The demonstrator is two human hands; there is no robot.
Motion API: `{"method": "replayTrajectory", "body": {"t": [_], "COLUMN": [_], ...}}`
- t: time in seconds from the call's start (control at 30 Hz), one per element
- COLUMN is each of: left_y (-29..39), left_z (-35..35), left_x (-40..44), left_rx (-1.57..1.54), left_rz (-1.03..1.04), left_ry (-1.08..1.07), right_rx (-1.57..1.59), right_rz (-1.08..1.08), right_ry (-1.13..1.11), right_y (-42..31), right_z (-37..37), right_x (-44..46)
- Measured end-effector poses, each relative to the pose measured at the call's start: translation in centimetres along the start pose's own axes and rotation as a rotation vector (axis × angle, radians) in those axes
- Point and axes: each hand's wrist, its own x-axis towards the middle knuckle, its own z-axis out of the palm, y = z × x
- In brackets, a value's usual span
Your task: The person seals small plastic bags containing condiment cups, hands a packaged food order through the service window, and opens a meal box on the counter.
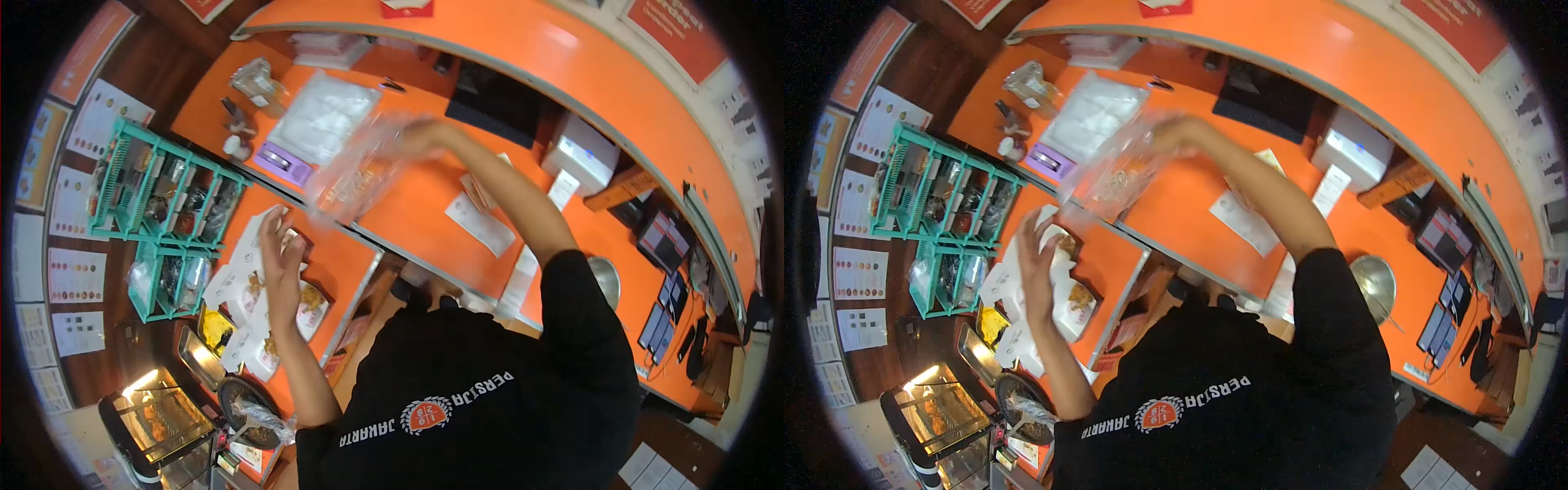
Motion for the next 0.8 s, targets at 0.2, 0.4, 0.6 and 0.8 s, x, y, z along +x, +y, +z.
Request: {"method": "replayTrajectory", "body": {"t": [0.2,0.4,0.6,0.8], "left_y": [-15.6,-22.4,-21.5,-20.7], "left_z": [3.1,6.0,5.5,5.7], "left_x": [6.9,8.6,8.8,9.7], "left_rx": [0.378,0.550,0.427,0.432], "left_rz": [0.216,0.035,-0.026,-0.049], "left_ry": [-0.256,-0.155,-0.289,-0.299], "right_rx": [-0.371,-0.140,0.100,0.017], "right_rz": [0.410,0.315,0.128,0.110], "right_ry": [-0.135,-0.382,-0.192,-0.261], "right_y": [14.6,-5.3,-6.0,-4.4], "right_z": [-1.1,3.9,11.6,12.8], "right_x": [8.5,5.9,3.2,3.0]}}
